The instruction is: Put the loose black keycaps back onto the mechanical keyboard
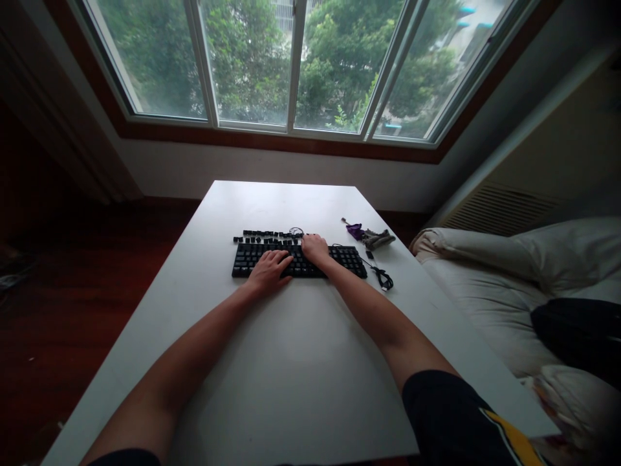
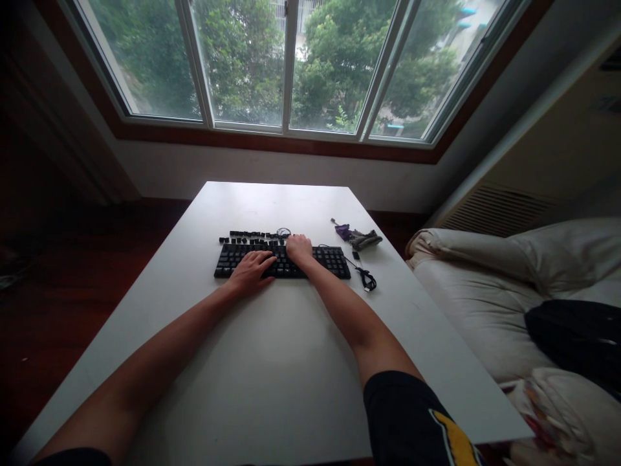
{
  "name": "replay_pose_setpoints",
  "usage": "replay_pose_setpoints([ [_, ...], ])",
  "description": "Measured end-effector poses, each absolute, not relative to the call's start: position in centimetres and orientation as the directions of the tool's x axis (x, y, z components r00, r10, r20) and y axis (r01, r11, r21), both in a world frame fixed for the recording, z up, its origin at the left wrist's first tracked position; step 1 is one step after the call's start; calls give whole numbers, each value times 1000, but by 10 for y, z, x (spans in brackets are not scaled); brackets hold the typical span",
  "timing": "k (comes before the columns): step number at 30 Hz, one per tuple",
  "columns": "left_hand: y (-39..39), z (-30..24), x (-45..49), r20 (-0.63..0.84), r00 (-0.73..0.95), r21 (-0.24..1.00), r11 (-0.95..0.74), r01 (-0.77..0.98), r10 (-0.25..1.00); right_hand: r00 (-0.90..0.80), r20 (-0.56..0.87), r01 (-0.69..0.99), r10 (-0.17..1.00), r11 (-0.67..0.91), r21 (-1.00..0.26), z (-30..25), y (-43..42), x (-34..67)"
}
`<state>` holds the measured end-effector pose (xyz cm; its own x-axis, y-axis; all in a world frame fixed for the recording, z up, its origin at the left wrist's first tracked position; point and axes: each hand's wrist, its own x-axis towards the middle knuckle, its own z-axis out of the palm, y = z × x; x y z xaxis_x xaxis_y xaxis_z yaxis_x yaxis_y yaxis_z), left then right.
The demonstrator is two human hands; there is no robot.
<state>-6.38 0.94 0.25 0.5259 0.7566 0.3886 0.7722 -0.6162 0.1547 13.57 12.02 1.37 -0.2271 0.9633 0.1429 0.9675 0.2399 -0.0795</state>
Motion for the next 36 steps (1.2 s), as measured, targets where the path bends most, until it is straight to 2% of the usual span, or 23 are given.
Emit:
replay_pose_setpoints([
  [10, 9, 4, -64, 392, 521, 178, -618, 766, 758, -251, 168, 942, 953, 280, -187, 24, 120, 133],
  [21, 10, 3, -65, 386, 529, 155, -619, 770, 756, -130, 113, 963, 985, 152, -223, 19, 139, 114],
  [27, 10, 4, -65, 380, 529, 155, -617, 772, 758, -111, 122, 957, 986, 140, -255, 16, 140, 114],
  [36, 8, 4, -67, 381, 525, 150, -611, 778, 761, -243, 209, 871, 947, 308, -383, 26, 136, 141],
])
